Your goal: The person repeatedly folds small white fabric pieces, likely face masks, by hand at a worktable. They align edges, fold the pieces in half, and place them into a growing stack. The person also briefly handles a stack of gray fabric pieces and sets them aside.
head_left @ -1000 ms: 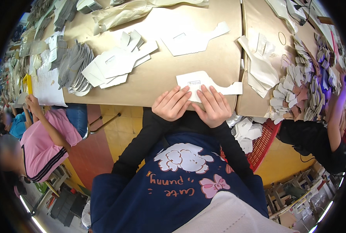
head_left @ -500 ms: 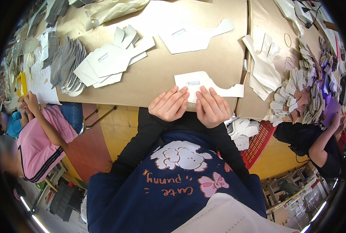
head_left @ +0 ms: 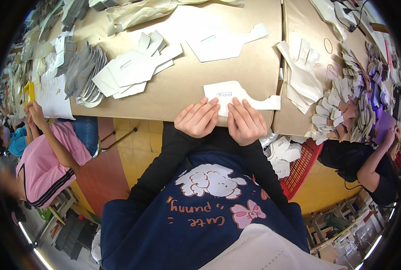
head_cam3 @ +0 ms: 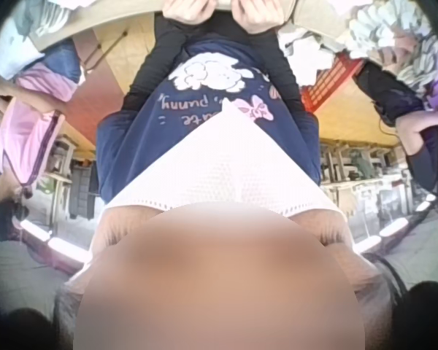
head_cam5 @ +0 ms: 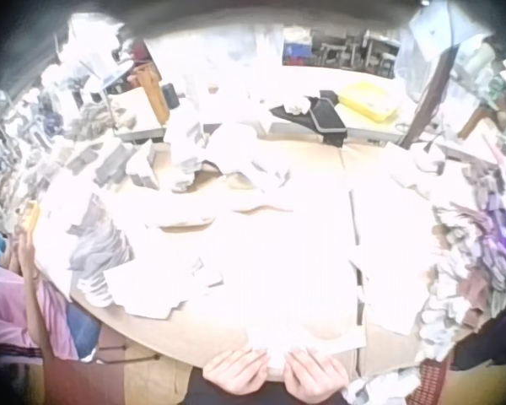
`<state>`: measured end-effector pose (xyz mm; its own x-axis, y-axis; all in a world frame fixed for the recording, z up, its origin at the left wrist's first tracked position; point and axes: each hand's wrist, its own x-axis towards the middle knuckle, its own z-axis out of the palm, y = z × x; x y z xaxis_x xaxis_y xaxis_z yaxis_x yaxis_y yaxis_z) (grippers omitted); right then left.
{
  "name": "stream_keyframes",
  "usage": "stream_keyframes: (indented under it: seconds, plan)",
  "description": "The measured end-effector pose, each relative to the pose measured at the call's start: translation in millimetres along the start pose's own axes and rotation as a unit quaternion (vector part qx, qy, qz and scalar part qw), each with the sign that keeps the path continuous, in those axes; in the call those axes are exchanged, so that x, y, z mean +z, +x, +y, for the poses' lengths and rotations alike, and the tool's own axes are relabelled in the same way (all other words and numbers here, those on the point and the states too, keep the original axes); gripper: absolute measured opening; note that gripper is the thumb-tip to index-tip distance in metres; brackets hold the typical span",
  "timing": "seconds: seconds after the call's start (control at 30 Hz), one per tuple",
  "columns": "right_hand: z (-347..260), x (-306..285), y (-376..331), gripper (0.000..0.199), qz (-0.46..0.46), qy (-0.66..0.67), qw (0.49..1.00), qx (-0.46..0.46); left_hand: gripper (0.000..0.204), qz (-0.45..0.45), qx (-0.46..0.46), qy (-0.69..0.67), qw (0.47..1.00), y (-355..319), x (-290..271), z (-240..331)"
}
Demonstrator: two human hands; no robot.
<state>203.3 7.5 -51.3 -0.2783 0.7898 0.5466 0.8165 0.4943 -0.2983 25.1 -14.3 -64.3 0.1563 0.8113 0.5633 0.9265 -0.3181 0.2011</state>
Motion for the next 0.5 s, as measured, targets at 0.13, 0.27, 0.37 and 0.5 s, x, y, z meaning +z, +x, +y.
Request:
stream_keyframes:
  seconds: [0.13, 0.27, 0.37, 0.5]
  plan:
    - [0, 0, 0, 0.022, 0.005, 0.002, 1.0, 0.002, 0.012, 0.012, 0.0, -0.014, 1.0, 2, 0, 0]
    - [-1, 0, 0, 0.021, 0.011, 0.001, 1.0, 0.005, 0.012, 0.019, 0.001, -0.018, 1.0, 3, 0, 1]
    - [-1, -2, 0, 0.023, 0.001, 0.006, 1.0, -0.001, 0.012, 0.024, 0.002, -0.02, 1.0, 4, 0, 1]
    - [-5, -11, 2, 0.038, -0.027, 0.015, 0.997, 0.075, 0.012, 0.019, 0.006, -0.025, 0.999, 5, -2, 0]
